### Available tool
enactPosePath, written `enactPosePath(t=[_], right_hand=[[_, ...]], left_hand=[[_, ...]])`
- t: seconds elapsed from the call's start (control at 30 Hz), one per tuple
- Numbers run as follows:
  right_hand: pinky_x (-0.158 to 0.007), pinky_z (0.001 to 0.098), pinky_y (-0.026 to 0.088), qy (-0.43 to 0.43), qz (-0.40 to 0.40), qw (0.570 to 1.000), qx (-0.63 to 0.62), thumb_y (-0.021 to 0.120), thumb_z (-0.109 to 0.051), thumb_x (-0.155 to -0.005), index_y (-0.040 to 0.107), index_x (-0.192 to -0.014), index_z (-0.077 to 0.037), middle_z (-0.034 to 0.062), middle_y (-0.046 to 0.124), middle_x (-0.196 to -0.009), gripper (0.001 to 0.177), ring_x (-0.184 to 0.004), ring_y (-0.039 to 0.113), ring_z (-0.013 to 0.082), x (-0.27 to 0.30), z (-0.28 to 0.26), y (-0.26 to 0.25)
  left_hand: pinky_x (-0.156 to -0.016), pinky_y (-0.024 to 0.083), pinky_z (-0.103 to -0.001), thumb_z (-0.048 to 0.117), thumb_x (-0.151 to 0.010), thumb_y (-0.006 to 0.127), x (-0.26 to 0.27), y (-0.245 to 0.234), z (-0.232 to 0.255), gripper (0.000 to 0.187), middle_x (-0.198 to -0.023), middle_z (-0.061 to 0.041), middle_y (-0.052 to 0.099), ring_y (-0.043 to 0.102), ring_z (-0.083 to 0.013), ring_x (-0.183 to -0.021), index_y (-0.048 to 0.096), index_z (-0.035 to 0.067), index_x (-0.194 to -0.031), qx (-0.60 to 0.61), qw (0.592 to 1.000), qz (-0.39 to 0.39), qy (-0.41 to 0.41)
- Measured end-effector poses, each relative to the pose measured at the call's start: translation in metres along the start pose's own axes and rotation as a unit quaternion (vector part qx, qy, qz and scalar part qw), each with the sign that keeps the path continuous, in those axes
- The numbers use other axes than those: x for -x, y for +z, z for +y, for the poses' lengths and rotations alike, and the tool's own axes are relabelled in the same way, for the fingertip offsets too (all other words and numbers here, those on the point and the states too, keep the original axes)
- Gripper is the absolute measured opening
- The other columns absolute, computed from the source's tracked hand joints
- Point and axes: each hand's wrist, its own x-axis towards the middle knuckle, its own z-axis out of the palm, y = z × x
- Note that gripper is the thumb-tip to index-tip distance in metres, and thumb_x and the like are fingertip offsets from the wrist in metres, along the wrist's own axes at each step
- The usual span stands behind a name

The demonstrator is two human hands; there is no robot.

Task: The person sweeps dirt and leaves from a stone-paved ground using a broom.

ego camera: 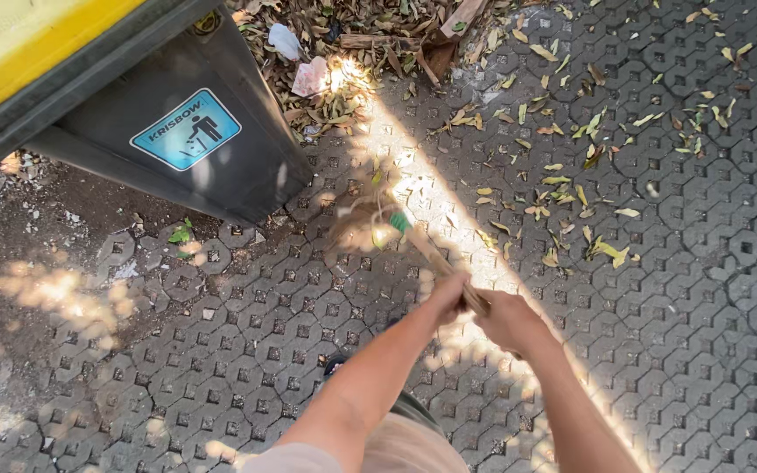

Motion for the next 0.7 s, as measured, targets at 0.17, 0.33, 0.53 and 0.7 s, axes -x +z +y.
enactPosePath(t=[0.17, 0.33, 0.53, 0.7], right_hand=[[-0.086, 0.0525, 0.054, -0.089, 0.144, 0.985, 0.032, 0.070, -0.023, -0.087, 0.051, -0.145, -0.021, 0.0215, 0.074, -0.103, 0.061, -0.096, 0.068, 0.0402, -0.013, -0.017, 0.020], [-0.080, 0.0460, 0.056, -0.045, 0.119, 0.991, -0.045, 0.071, -0.029, -0.087, 0.044, -0.153, -0.027, 0.0172, 0.076, -0.092, 0.072, -0.082, 0.073, 0.0304, 0.035, 0.005, 0.017], [-0.041, 0.0336, 0.045, 0.006, -0.065, 0.917, -0.394, 0.073, -0.020, -0.088, 0.044, -0.154, -0.020, 0.0108, 0.062, -0.067, 0.073, -0.045, 0.055, 0.0186, 0.063, 0.048, 0.026], [-0.038, 0.0310, 0.043, 0.045, -0.094, 0.835, -0.540, 0.064, -0.010, -0.089, 0.042, -0.155, -0.019, 0.0083, 0.060, -0.068, 0.070, -0.044, 0.052, 0.0164, 0.089, 0.058, 0.100]], left_hand=[[-0.058, 0.056, -0.034, 0.033, -0.096, 0.064, 0.019, -0.003, 0.048, 0.034, -0.084, -0.010, 0.066, 0.066, -0.0195, -0.067, 0.058, 0.001, -0.106, -0.072, 0.994, -0.030, 0.072], [-0.065, 0.060, -0.039, 0.036, -0.097, 0.062, 0.087, 0.026, 0.053, 0.035, -0.084, -0.012, 0.066, 0.068, -0.0235, -0.072, 0.050, 0.006, -0.109, -0.024, 0.992, -0.046, 0.114], [-0.068, 0.064, -0.036, 0.034, -0.097, 0.059, 0.132, 0.018, 0.021, 0.038, -0.091, -0.017, 0.073, 0.073, -0.0252, -0.076, 0.052, 0.002, -0.116, 0.046, 0.995, -0.049, 0.074], [-0.063, 0.060, -0.040, 0.026, -0.092, 0.065, 0.151, -0.016, -0.029, 0.033, -0.090, -0.015, 0.070, 0.070, -0.0262, -0.074, 0.056, 0.000, -0.112, -0.099, 0.993, -0.018, 0.060]])
